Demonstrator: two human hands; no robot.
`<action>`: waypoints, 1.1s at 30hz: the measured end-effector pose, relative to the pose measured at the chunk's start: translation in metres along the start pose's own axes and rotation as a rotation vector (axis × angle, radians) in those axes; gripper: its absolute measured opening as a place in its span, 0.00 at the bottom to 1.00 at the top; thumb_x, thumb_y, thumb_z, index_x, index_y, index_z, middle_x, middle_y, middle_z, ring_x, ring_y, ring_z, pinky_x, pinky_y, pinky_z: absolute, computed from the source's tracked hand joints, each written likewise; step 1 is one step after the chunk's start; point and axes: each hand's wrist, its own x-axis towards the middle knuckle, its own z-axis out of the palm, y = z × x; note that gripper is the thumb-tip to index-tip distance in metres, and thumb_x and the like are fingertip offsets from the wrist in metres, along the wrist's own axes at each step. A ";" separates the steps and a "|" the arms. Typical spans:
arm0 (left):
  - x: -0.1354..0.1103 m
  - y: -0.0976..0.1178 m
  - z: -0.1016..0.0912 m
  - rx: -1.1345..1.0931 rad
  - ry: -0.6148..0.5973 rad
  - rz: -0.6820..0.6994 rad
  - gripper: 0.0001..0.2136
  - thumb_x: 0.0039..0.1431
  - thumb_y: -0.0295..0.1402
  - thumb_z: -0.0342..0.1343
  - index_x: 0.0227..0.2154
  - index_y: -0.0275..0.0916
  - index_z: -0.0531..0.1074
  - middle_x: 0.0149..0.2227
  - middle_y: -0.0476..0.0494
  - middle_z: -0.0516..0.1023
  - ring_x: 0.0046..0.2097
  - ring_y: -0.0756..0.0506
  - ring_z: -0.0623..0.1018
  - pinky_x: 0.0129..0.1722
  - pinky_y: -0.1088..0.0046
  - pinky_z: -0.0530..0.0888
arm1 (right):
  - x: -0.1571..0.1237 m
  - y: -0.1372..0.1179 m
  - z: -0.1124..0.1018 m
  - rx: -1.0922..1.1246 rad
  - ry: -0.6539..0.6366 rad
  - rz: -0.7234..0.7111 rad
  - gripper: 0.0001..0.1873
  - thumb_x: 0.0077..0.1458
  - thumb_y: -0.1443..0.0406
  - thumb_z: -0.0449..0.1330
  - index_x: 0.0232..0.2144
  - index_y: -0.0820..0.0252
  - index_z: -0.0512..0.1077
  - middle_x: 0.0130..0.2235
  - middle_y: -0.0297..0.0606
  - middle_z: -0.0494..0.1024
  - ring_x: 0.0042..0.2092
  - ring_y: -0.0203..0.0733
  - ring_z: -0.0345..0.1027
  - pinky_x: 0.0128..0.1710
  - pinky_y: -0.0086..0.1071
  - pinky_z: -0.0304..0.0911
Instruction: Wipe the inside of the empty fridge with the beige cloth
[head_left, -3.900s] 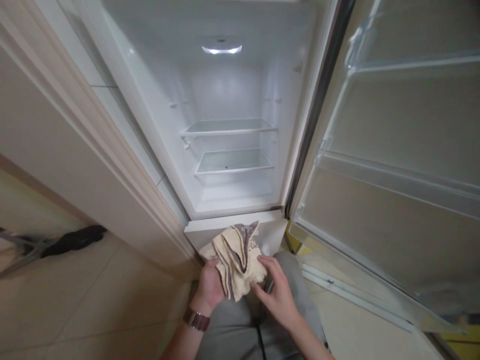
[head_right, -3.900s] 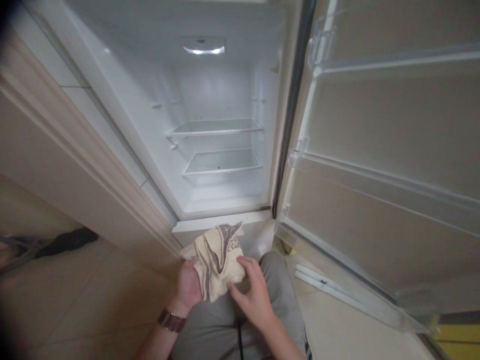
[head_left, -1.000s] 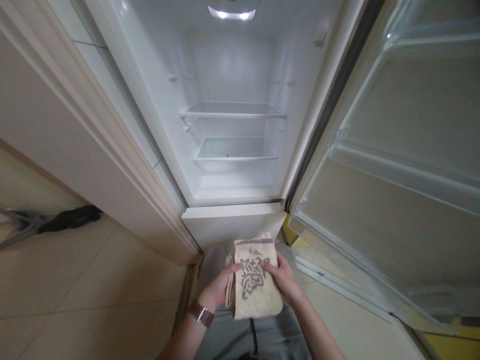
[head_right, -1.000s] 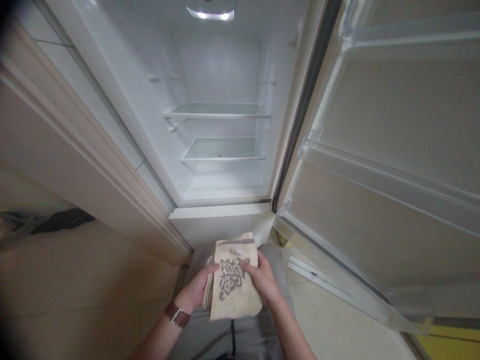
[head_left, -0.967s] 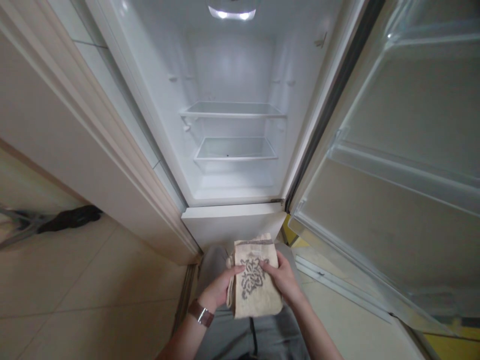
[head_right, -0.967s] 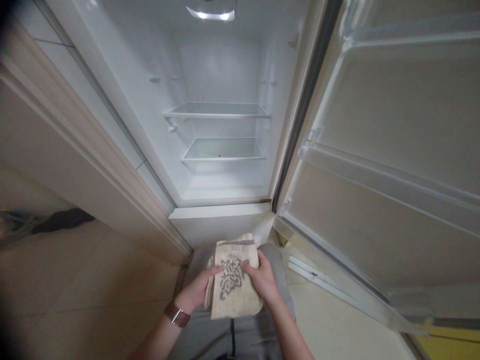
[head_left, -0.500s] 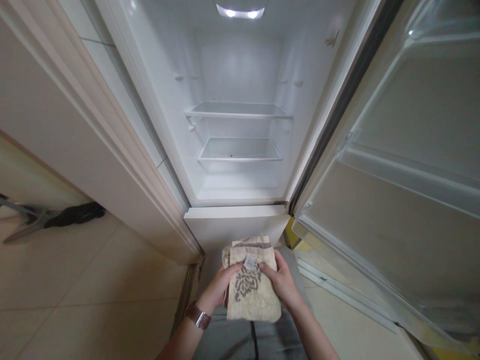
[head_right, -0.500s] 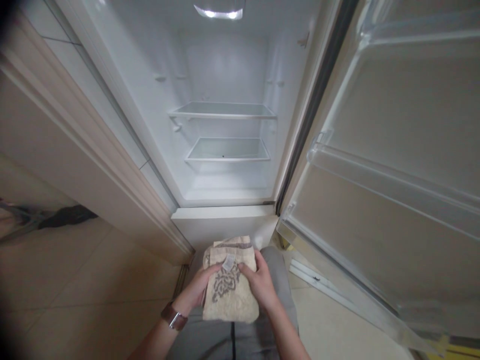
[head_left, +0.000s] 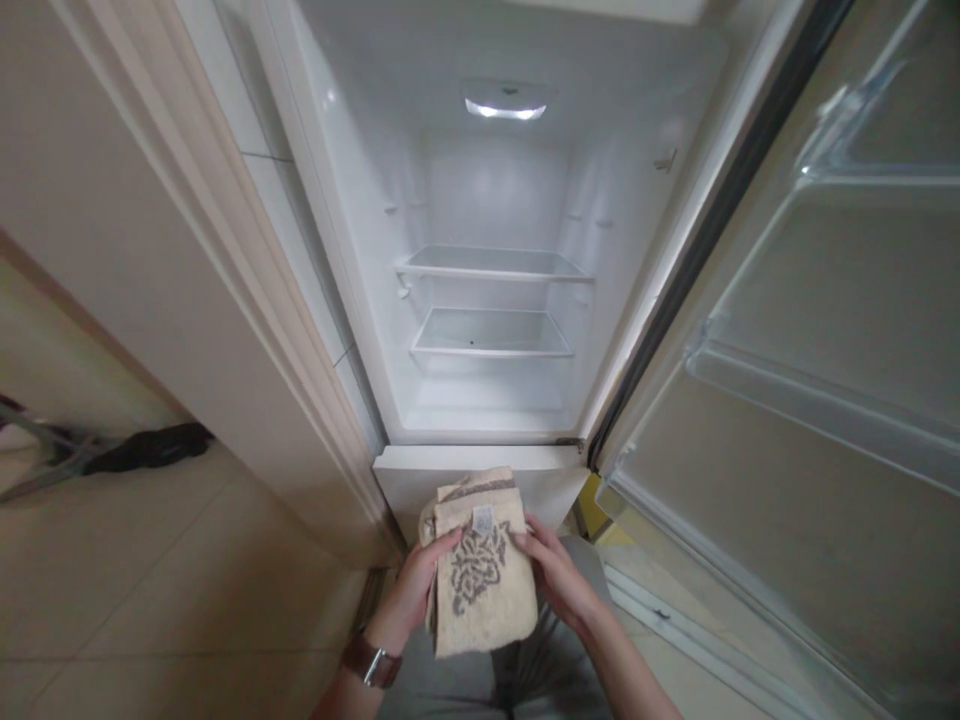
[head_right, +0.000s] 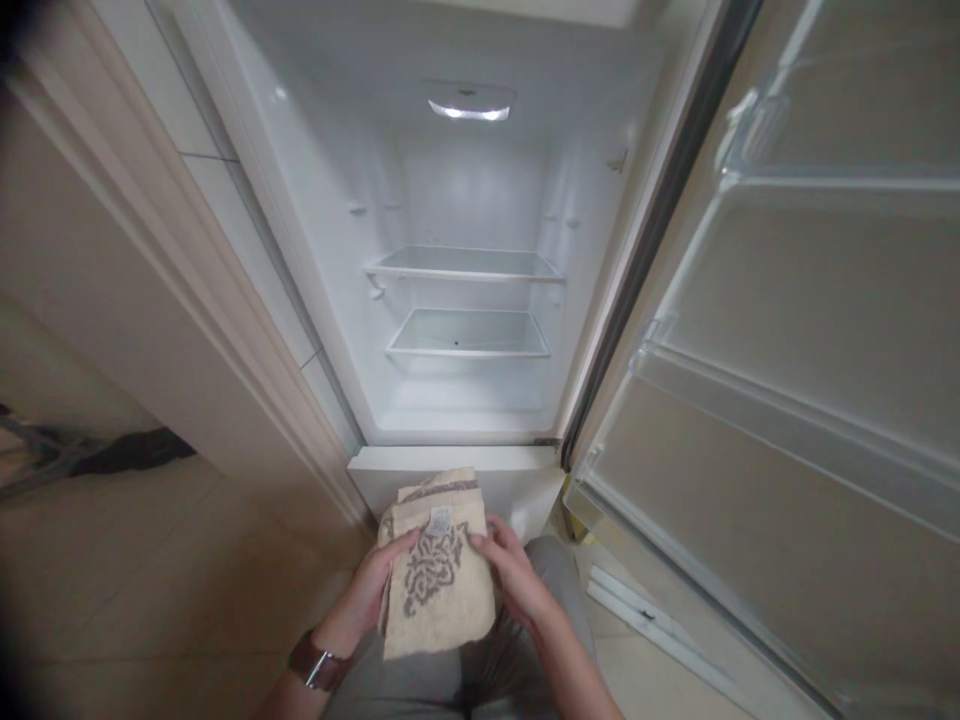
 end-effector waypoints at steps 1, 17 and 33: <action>0.002 0.005 0.002 0.006 -0.024 -0.019 0.22 0.55 0.36 0.69 0.51 0.33 0.77 0.48 0.31 0.85 0.52 0.32 0.84 0.55 0.56 0.80 | 0.003 -0.002 0.005 0.083 -0.085 0.061 0.31 0.47 0.51 0.74 0.50 0.59 0.74 0.47 0.45 0.83 0.51 0.52 0.76 0.57 0.45 0.67; 0.170 0.140 0.001 1.188 0.247 0.642 0.19 0.66 0.34 0.46 0.55 0.36 0.71 0.45 0.39 0.81 0.45 0.42 0.82 0.48 0.63 0.78 | 0.074 -0.094 0.043 0.108 0.385 -0.281 0.32 0.39 0.58 0.73 0.49 0.58 0.73 0.48 0.46 0.84 0.51 0.58 0.79 0.54 0.50 0.73; 0.283 0.192 -0.035 1.923 0.210 0.793 0.26 0.66 0.34 0.50 0.66 0.44 0.69 0.72 0.40 0.63 0.74 0.33 0.56 0.72 0.45 0.52 | 0.190 -0.235 0.033 -0.609 1.044 -0.978 0.31 0.61 0.56 0.53 0.64 0.63 0.62 0.58 0.54 0.74 0.58 0.52 0.70 0.60 0.43 0.64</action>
